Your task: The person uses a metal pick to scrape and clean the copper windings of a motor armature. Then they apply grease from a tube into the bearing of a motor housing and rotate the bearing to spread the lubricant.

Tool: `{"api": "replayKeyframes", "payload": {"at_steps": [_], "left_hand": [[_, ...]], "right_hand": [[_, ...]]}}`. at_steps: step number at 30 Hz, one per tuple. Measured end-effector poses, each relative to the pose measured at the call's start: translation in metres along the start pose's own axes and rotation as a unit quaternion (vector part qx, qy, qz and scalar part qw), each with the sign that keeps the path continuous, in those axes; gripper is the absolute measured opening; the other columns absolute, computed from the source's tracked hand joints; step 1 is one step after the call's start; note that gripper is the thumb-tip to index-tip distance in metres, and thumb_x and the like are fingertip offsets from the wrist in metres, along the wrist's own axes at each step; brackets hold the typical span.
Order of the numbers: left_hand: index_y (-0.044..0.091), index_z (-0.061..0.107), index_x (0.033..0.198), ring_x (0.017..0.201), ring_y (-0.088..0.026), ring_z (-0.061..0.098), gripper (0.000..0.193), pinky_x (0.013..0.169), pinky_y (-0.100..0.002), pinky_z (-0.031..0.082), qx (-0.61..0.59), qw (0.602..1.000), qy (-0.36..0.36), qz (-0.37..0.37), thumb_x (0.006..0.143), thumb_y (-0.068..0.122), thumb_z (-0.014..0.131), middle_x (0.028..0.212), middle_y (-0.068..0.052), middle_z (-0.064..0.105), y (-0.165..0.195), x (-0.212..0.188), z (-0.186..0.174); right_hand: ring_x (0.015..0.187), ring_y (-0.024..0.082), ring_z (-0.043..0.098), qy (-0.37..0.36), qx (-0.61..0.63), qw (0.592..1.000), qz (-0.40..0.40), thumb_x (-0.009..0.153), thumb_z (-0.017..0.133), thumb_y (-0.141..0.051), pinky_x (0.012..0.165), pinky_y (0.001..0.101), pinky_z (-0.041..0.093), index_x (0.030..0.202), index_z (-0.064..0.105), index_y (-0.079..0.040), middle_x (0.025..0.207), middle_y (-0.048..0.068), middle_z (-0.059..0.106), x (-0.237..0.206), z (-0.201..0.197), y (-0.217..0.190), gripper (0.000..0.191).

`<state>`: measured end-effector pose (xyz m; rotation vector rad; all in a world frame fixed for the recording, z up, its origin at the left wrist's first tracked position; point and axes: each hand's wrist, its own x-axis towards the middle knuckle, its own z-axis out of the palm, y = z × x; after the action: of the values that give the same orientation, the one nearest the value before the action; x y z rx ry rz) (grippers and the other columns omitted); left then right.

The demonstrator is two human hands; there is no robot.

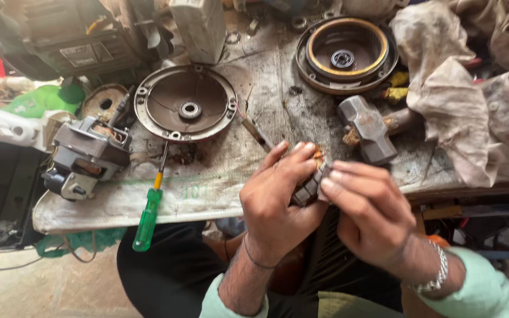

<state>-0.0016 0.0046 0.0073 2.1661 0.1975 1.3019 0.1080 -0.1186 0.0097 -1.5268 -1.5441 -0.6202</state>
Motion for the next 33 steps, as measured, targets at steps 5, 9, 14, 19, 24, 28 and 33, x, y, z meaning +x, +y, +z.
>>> {"api": "replayKeyframes", "payload": {"at_steps": [5,9,14,19,24,28,33], "left_hand": [[0.005,0.068,0.106,0.115,-0.027,0.077,0.032,0.114,-0.046,0.057,-0.002,1.0,-0.003,0.002,0.081,0.008,0.087,0.121,-0.014,0.076,-0.001,-0.001,0.002],[0.005,0.067,0.108,0.118,-0.027,0.077,0.033,0.111,-0.041,0.058,-0.01,1.0,-0.001,-0.002,0.081,0.007,0.086,0.123,-0.014,0.076,0.0,0.0,0.002],[0.005,0.067,0.107,0.115,-0.026,0.076,0.034,0.111,-0.042,0.058,-0.009,1.0,0.003,0.007,0.079,0.007,0.086,0.122,-0.013,0.075,-0.001,0.002,0.003],[0.006,0.067,0.108,0.114,-0.025,0.076,0.032,0.111,-0.04,0.058,-0.013,1.0,0.002,0.013,0.083,0.009,0.087,0.121,-0.012,0.075,-0.001,0.002,0.004],[0.007,0.067,0.109,0.112,-0.023,0.076,0.03,0.111,-0.038,0.058,-0.014,1.0,-0.003,0.001,0.086,0.01,0.087,0.123,-0.011,0.076,-0.001,0.0,0.005],[0.006,0.067,0.108,0.117,-0.025,0.076,0.032,0.112,-0.04,0.057,-0.017,1.0,-0.003,0.0,0.082,0.009,0.086,0.122,-0.011,0.075,-0.002,-0.001,0.005],[0.006,0.067,0.109,0.119,-0.026,0.076,0.035,0.112,-0.041,0.057,-0.027,1.0,-0.008,0.011,0.08,0.008,0.087,0.121,-0.012,0.075,-0.005,0.002,0.003]], "right_hand": [[0.109,0.032,0.072,0.027,0.007,0.999,0.043,0.088,0.064,0.015,0.093,0.0391,0.062,0.11,0.07,0.001,0.109,0.015,0.07,-0.001,0.003,0.002,0.027],[0.11,0.032,0.072,0.025,0.005,0.998,0.051,0.088,0.06,0.018,0.092,0.0381,0.06,0.11,0.069,0.0,0.111,0.015,0.07,-0.006,0.003,0.006,0.03],[0.103,0.037,0.072,0.03,0.008,0.999,0.036,0.079,0.059,0.02,0.091,0.0455,0.061,0.103,0.068,0.002,0.104,0.017,0.069,-0.011,0.0,0.007,0.032],[0.109,0.03,0.074,0.029,-0.001,0.997,0.068,0.094,0.065,0.019,0.093,0.0345,0.062,0.115,0.07,-0.002,0.111,0.013,0.07,-0.013,0.002,0.008,0.03],[0.108,0.028,0.075,0.026,0.013,0.994,0.105,0.094,0.063,0.02,0.094,0.0331,0.063,0.117,0.07,-0.001,0.113,0.015,0.07,-0.006,0.003,0.008,0.032],[0.102,0.032,0.074,0.028,-0.006,0.998,0.054,0.085,0.065,0.019,0.089,0.0397,0.063,0.107,0.07,0.002,0.105,0.016,0.07,-0.001,0.001,0.004,0.028],[0.1,0.036,0.074,0.029,-0.003,1.0,0.013,0.078,0.058,0.02,0.089,0.0451,0.063,0.102,0.069,0.003,0.1,0.017,0.07,-0.001,0.001,0.004,0.032]]}}
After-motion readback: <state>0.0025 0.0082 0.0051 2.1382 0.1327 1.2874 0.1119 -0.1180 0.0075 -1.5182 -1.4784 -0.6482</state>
